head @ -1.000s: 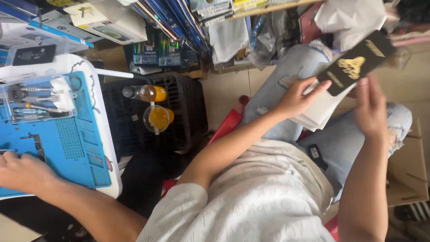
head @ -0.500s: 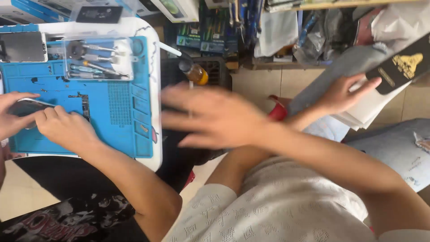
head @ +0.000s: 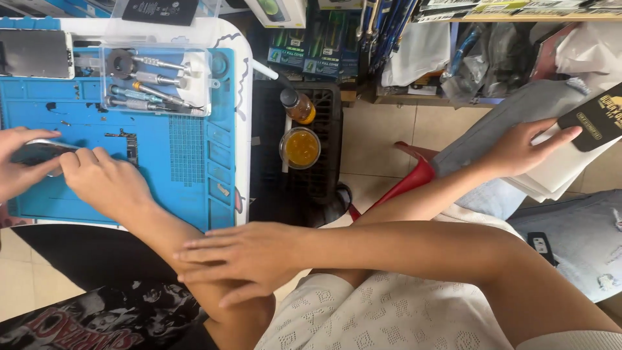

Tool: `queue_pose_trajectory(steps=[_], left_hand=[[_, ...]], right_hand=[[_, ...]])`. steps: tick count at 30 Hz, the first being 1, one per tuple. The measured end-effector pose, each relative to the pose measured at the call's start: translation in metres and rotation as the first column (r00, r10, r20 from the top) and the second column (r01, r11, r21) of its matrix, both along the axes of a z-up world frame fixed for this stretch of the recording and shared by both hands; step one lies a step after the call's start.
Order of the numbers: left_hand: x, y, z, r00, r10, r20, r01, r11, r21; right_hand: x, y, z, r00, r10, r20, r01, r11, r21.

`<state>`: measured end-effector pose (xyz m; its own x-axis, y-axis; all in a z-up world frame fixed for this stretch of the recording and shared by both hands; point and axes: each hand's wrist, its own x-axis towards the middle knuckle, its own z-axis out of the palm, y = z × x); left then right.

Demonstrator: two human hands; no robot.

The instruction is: The person sits on a red chair in a cluttered room and handles small white rectangular items and black packages. They repeatedly pick up the items, flip them over, and place them into a cardboard box on the floor. The camera shakes severely throughout the video, frequently obscuring the view of the hands and objects.

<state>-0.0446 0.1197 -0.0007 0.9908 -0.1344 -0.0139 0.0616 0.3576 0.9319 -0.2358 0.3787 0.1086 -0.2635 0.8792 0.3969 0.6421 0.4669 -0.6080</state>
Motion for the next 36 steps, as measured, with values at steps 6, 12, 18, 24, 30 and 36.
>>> queue_pose_trajectory(steps=[6, 12, 18, 24, 30, 36], left_hand=[[0.000, -0.002, -0.010, 1.000, -0.014, -0.010, 0.014, 1.000, -0.012], [0.000, -0.005, -0.016, 0.998, -0.036, 0.053, 0.034, 0.999, 0.037], [0.007, -0.033, -0.077, 0.987, -0.069, -0.148, 0.100, 0.971, 0.216], [0.008, -0.056, -0.082, 0.982, -0.166, 0.087, 0.148, 0.971, 0.186], [0.024, -0.090, -0.023, 0.900, -0.424, 0.106, 0.388, 0.887, 0.249], [0.033, -0.091, -0.036, 0.835, -0.550, 0.028, 0.513, 0.795, 0.324]], right_hand=[[0.003, -0.030, 0.013, 0.991, 0.104, -0.088, -0.105, 0.994, -0.007], [0.072, -0.092, 0.062, 0.756, 0.026, -0.654, -0.259, 0.930, -0.262], [0.156, -0.291, 0.009, 0.439, -0.565, -0.699, 0.394, 0.820, -0.415], [0.156, -0.477, -0.038, -0.321, -0.941, -0.109, 0.937, -0.299, -0.179], [0.155, -0.517, -0.048, -0.453, -0.885, -0.112, 0.854, -0.394, -0.338], [0.157, -0.533, -0.085, -0.429, -0.847, -0.315, 0.885, -0.324, -0.335]])
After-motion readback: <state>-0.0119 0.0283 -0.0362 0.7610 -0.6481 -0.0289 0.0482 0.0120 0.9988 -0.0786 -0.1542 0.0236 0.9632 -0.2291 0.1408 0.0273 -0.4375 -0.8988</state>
